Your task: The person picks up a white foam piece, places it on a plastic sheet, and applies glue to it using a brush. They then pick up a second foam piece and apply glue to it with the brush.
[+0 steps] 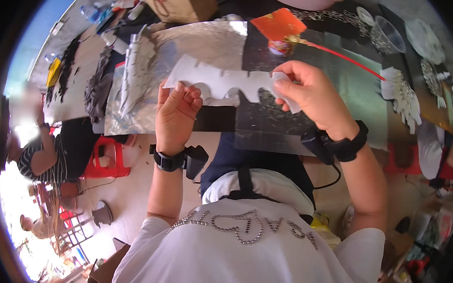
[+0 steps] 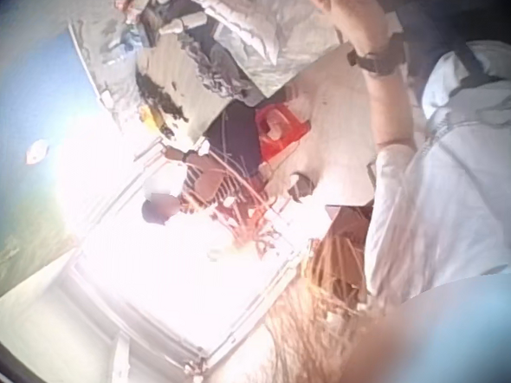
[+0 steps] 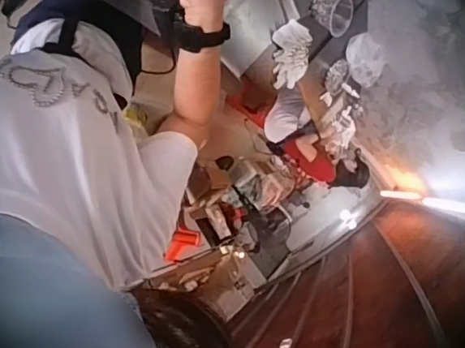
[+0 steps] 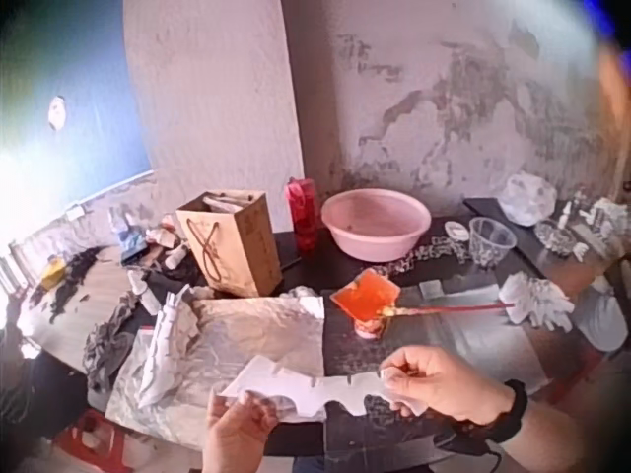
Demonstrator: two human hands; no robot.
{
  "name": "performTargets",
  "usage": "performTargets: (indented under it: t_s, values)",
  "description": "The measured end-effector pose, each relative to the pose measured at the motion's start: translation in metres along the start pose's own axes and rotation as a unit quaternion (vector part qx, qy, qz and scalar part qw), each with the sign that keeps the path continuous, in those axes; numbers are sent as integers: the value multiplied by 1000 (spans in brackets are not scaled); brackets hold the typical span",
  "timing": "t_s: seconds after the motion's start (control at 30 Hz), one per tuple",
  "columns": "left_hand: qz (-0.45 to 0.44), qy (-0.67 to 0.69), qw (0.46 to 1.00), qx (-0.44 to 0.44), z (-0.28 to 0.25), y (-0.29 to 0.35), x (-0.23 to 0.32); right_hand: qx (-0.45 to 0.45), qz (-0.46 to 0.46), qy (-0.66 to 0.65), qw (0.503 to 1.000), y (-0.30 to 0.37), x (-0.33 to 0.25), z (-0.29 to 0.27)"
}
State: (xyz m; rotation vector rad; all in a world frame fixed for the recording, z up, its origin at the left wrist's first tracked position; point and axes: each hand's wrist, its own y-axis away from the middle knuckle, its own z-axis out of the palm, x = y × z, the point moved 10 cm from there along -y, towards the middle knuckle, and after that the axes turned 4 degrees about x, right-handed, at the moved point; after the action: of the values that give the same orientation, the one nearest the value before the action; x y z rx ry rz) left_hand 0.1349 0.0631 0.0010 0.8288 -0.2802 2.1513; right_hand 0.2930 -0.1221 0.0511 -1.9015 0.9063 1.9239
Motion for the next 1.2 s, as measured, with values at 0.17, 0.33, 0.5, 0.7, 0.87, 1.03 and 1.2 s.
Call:
performTargets:
  t_s: [0.17, 0.33, 0.5, 0.7, 0.87, 1.03, 1.2]
  values:
    - [-59, -183, 979, 69, 16, -19, -59, 102, 1, 86, 991, -16, 47, -88]
    - [151, -517, 838, 88, 28, -22, -36, 194, -73, 252, 945, -53, 76, -116]
    - [386, -691, 593, 145, -2, -8, 78, 154, -192, 472, 846, -43, 64, -93]
    - [250, -846, 394, 258, -117, -48, 184, 144, -256, 524, 799, -10, 33, -62]
    - [236, -831, 453, 218, -146, -68, 211, 41, -218, 480, 849, 12, 3, -31]
    - [221, -471, 773, 364, -178, -42, 272, -72, -215, 421, 878, 34, -39, 27]
    - [231, -278, 922, 139, -85, -7, 222, -116, -327, 332, 877, 55, -71, 98]
